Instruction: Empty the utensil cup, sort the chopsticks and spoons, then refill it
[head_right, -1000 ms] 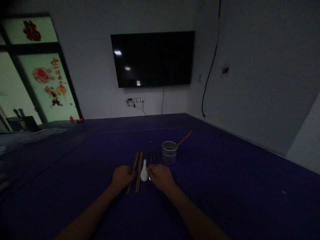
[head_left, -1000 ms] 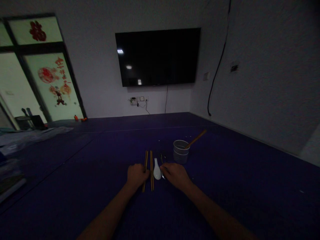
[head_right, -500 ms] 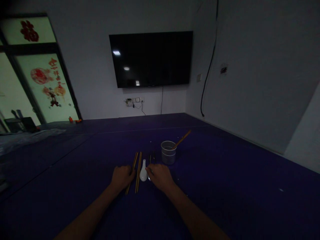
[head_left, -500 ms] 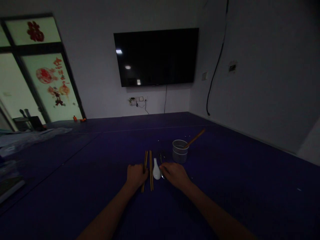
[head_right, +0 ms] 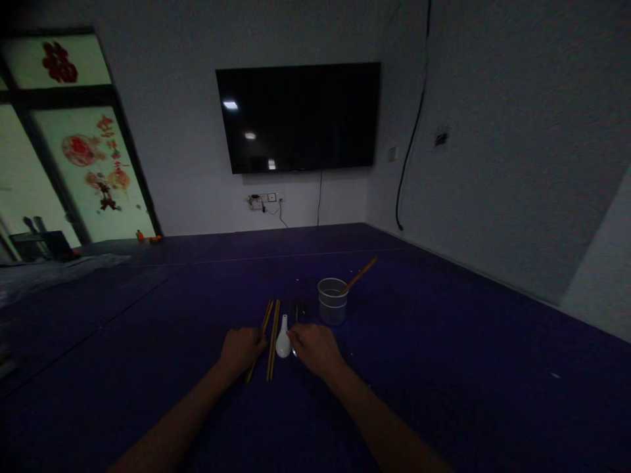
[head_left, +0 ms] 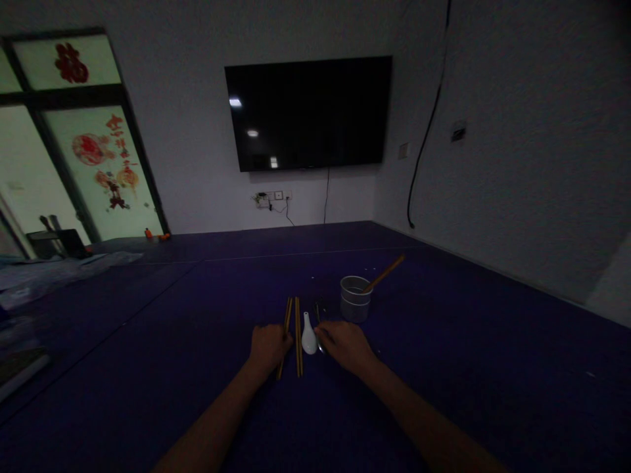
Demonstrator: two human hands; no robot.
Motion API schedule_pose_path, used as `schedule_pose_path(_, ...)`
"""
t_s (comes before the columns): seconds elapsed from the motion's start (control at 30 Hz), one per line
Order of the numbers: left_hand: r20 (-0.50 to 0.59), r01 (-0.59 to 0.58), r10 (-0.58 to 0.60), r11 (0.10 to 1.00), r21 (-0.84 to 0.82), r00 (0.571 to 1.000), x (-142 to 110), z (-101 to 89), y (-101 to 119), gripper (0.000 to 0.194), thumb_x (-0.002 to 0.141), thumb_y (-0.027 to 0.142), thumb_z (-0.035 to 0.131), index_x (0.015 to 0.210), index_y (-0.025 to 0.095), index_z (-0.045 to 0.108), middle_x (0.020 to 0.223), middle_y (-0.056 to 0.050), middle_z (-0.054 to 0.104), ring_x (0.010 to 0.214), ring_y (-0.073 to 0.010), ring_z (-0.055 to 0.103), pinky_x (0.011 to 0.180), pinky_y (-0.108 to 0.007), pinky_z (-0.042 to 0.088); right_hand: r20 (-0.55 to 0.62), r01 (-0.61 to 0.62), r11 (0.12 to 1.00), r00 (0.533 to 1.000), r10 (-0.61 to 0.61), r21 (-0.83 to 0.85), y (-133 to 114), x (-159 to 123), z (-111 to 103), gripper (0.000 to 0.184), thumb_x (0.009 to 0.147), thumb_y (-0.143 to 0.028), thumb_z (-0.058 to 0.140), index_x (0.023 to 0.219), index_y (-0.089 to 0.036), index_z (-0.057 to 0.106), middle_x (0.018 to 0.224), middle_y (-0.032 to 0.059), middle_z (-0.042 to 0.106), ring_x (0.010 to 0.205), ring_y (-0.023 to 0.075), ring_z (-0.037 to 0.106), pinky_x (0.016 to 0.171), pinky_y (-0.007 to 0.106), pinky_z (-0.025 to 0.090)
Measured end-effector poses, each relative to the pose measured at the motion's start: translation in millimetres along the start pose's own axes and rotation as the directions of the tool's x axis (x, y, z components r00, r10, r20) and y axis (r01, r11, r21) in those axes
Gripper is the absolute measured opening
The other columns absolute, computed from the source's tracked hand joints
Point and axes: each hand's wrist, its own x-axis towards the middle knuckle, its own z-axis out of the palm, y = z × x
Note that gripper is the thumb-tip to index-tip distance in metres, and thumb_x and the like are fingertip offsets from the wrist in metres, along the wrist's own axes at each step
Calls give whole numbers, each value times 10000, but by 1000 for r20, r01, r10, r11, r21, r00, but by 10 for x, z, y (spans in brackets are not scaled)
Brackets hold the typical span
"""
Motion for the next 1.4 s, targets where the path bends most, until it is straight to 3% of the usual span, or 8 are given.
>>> schedule_pose_path(0.3, -44, 49, -48, 999, 15, 998, -18, 33, 35, 383, 861, 330, 346, 993, 125, 641, 921, -159, 698, 930, -277, 646, 863, -406, 398, 19, -17, 1000, 1000, 17, 8, 3, 1, 1, 350, 949, -379, 332, 925, -226, 646, 899, 48, 712, 850, 170, 649, 649, 233, 369)
schedule_pose_path(1.1, 14, 66, -66, 997, -25, 998, 1, 13, -10, 371, 859, 338, 367, 968, 141, 663, 938, -143, 696, 924, -260, 652, 813, -355, 452, -4, 13, 1000, 1000, -13, 6, 17, -6, 18, 356, 952, -359, 319, 897, -220, 643, 875, 42, 712, 828, 175, 655, 636, 240, 360)
schedule_pose_path(1.4, -60, 54, -57, 997, -57, 997, 1, -2, -27, 324, 867, 332, 386, 913, 148, 648, 871, -121, 702, 876, -237, 661, 751, -320, 424, -16, 10, 1000, 1000, -10, 28, 21, -6, 19, 354, 943, -356, 329, 889, -224, 653, 863, 49, 711, 808, 177, 652, 629, 240, 368)
